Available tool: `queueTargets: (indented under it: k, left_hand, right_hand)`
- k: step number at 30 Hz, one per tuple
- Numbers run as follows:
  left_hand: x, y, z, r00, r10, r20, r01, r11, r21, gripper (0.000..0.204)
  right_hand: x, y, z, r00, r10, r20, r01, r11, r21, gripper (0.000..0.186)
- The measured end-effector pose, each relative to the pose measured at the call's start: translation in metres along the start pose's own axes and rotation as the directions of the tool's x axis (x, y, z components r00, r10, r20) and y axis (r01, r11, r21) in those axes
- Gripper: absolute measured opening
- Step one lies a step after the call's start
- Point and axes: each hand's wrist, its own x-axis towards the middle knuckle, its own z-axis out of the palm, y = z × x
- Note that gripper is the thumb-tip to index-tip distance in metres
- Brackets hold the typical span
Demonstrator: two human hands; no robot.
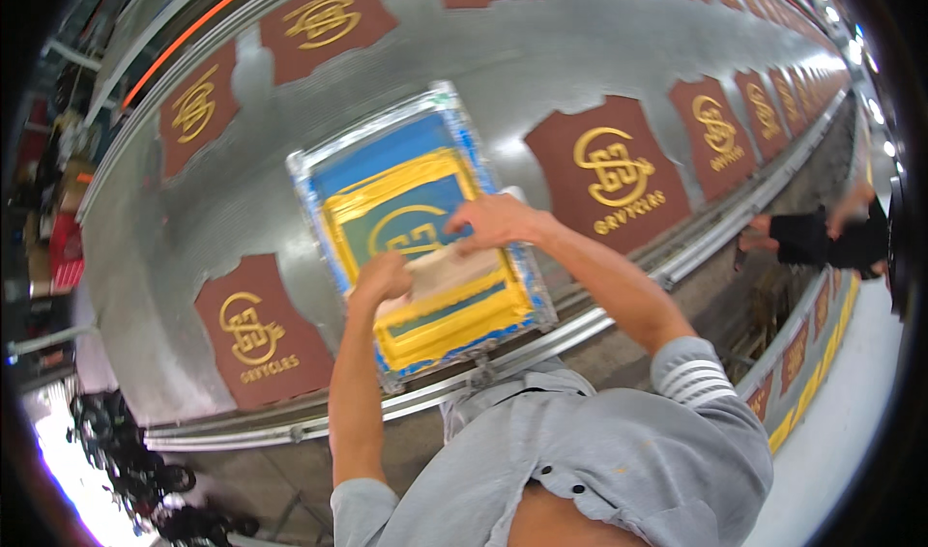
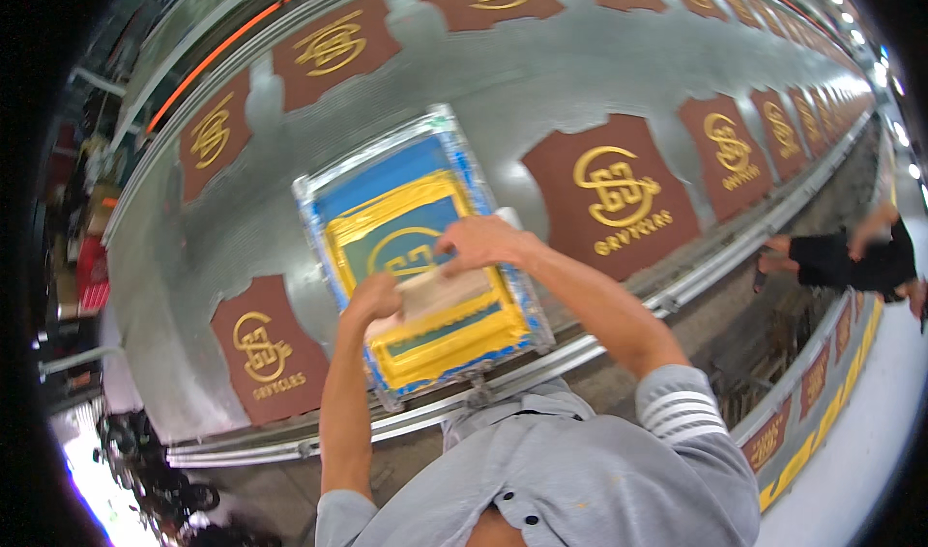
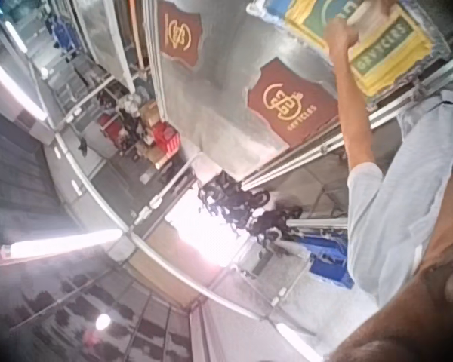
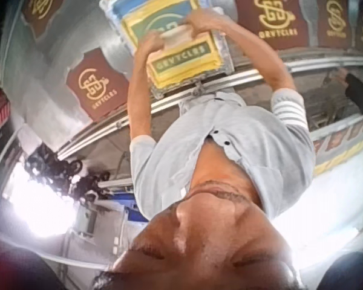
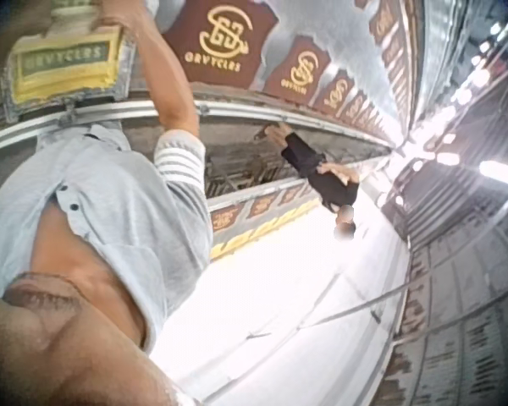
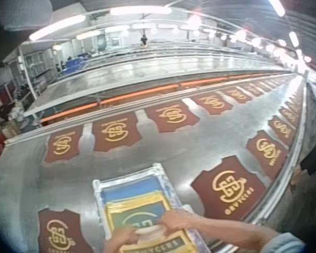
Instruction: The person uses a squeegee to press yellow ink through a screen-printing stencil onto a series of maroon fabric panels laid out on a long table. The person repeatedly moves the squeegee back and forth across the stencil to transfer the logo design onto each panel.
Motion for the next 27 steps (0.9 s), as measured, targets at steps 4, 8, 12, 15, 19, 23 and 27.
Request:
queueTargets:
  k: [4, 8, 12, 15, 19, 23, 27]
  left_hand:
    - [0.033, -0.024, -0.019, 0.867, 0.034, -0.496, -0.060, 0.998, -0.037, 0.022]
    - [0.054, -0.068, -0.051, 0.824, -0.006, -0.567, 0.020, 1.000, 0.018, 0.017]
    - [0.059, -0.082, -0.038, 0.768, 0.022, -0.640, -0.017, 1.000, 0.015, 0.014]
    - [0.057, -0.078, -0.024, 0.738, 0.047, -0.674, -0.064, 0.998, -0.001, 0.024]
    - [0.040, -0.070, 0.005, 0.743, 0.007, -0.669, -0.037, 0.999, -0.030, 0.033]
    - [0.013, -0.059, 0.038, 0.732, 0.013, -0.681, -0.082, 0.994, -0.070, 0.032]
    - [-0.021, -0.042, 0.101, 0.668, 0.010, -0.744, -0.137, 0.985, -0.110, 0.032]
  right_hand:
    - [0.070, 0.006, -0.005, 0.998, 0.038, -0.054, -0.057, 0.916, -0.398, 0.031]
    - [0.120, 0.033, -0.011, 0.927, -0.146, -0.346, 0.002, 0.923, -0.385, 0.013]
    - [0.117, 0.032, -0.009, 0.905, -0.226, -0.362, 0.041, 0.890, -0.455, 0.012]
    - [0.104, 0.033, 0.000, 0.898, -0.224, -0.379, 0.047, 0.905, -0.424, 0.012]
    - [0.083, 0.028, 0.020, 0.904, -0.237, -0.357, 0.087, 0.917, -0.389, 0.014]
    - [0.051, 0.021, 0.049, 0.926, -0.200, -0.320, 0.077, 0.931, -0.358, 0.015]
    - [0.000, 0.013, 0.088, 0.918, -0.221, -0.331, 0.116, 0.944, -0.307, 0.016]
